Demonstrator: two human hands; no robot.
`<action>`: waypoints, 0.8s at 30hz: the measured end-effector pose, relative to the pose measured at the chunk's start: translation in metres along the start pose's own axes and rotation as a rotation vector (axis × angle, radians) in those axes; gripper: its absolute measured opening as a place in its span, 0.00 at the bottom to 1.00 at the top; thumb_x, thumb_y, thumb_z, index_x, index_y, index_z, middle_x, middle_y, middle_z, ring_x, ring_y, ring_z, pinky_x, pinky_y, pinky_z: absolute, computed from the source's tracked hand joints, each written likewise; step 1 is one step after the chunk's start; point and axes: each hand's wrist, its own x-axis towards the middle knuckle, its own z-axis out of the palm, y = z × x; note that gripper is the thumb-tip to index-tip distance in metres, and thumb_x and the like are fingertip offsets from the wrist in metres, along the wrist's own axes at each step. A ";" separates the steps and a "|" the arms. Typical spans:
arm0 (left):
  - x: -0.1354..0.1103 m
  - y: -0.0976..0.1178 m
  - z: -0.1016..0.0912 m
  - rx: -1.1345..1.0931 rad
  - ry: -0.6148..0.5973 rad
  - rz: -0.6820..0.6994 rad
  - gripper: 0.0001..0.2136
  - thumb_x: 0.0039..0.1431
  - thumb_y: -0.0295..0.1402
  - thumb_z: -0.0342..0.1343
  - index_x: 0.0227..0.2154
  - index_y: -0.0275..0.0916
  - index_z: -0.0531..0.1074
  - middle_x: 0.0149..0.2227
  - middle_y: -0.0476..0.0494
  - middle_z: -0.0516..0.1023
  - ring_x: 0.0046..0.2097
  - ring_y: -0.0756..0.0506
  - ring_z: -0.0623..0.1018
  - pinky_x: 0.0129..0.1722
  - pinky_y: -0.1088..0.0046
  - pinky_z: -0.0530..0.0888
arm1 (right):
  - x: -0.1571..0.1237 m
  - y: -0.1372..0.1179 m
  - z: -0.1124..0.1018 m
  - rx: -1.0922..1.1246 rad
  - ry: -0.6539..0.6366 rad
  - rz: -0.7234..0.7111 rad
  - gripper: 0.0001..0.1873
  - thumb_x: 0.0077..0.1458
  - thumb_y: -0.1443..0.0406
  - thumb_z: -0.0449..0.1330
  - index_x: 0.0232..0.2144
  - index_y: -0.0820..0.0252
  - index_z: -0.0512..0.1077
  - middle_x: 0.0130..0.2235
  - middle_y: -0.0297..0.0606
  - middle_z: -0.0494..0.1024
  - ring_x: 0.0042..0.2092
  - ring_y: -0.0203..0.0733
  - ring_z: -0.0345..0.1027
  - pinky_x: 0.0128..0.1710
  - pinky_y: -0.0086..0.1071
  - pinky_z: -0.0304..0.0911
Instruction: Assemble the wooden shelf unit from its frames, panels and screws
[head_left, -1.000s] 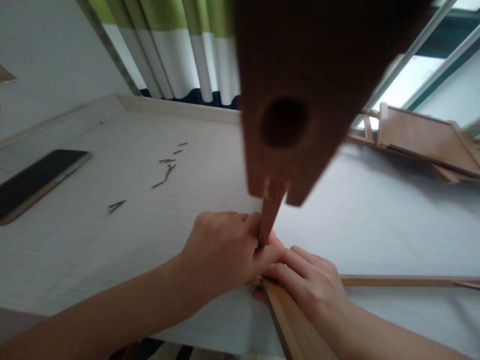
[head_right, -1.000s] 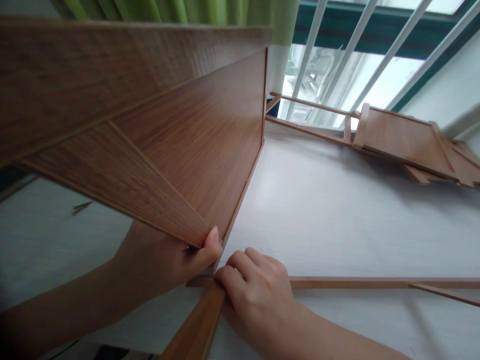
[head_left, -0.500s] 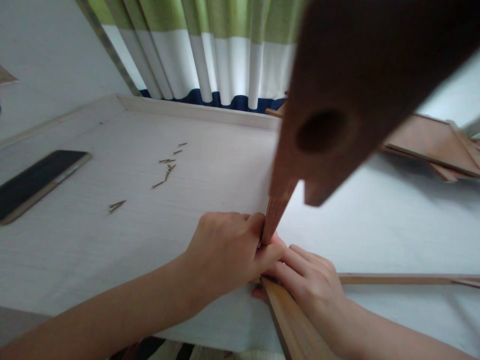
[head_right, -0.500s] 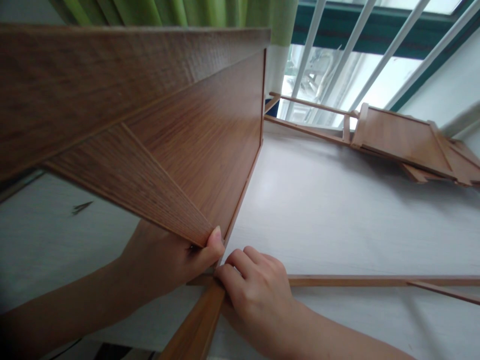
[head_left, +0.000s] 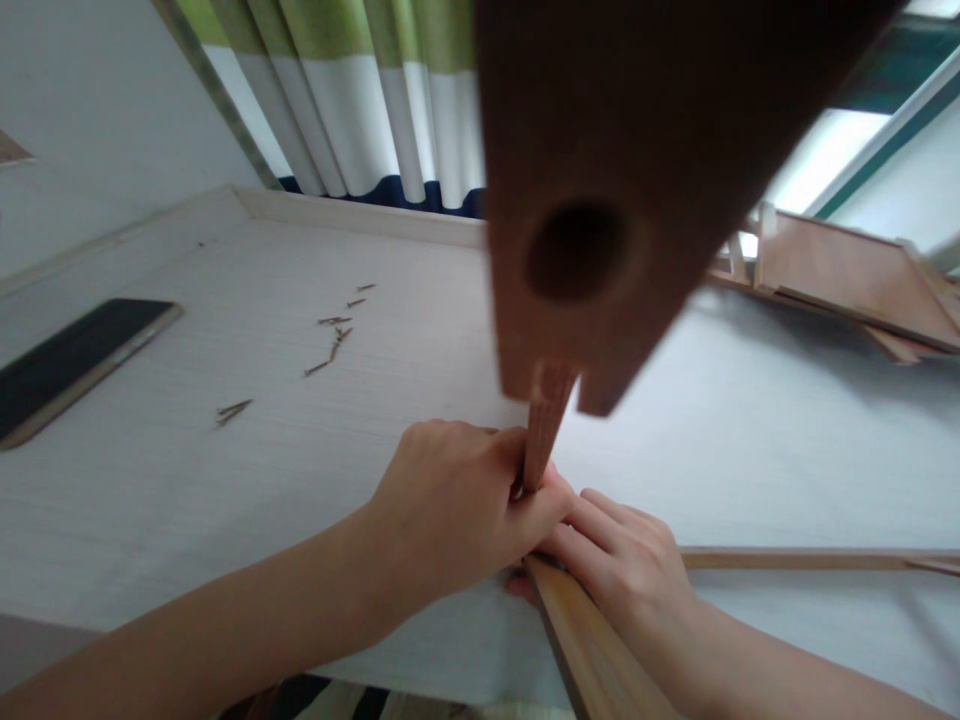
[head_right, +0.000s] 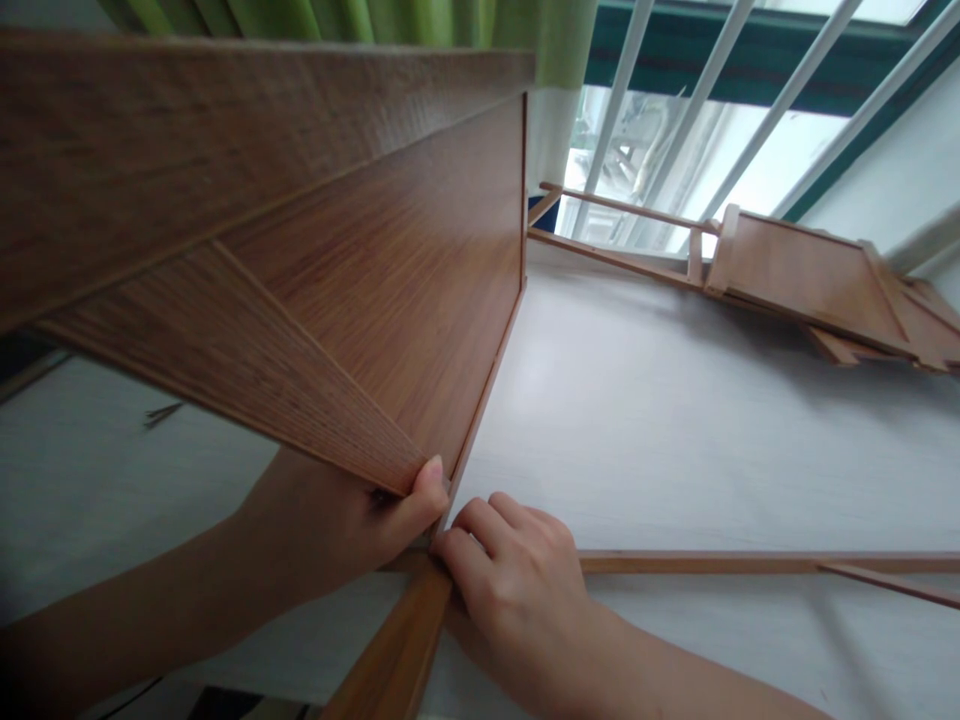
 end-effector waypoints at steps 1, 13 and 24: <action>0.000 0.000 0.000 -0.007 -0.003 -0.007 0.11 0.50 0.32 0.44 0.16 0.42 0.65 0.10 0.53 0.61 0.15 0.48 0.64 0.18 0.70 0.53 | 0.000 0.000 0.000 -0.004 -0.010 0.003 0.09 0.57 0.64 0.51 0.30 0.60 0.70 0.31 0.36 0.69 0.33 0.37 0.62 0.32 0.29 0.58; 0.000 0.000 -0.003 -0.117 -0.104 -0.063 0.14 0.50 0.32 0.44 0.11 0.40 0.56 0.10 0.51 0.62 0.16 0.49 0.64 0.20 0.70 0.54 | 0.001 0.002 -0.001 -0.032 0.058 -0.004 0.07 0.56 0.68 0.47 0.28 0.61 0.63 0.25 0.33 0.65 0.27 0.36 0.56 0.23 0.29 0.49; 0.000 0.000 -0.002 -0.159 -0.089 -0.065 0.16 0.53 0.34 0.43 0.11 0.41 0.58 0.11 0.51 0.65 0.15 0.47 0.67 0.19 0.68 0.56 | 0.004 0.005 -0.003 0.005 -0.181 0.037 0.11 0.51 0.66 0.56 0.39 0.55 0.67 0.38 0.35 0.70 0.37 0.38 0.64 0.34 0.29 0.61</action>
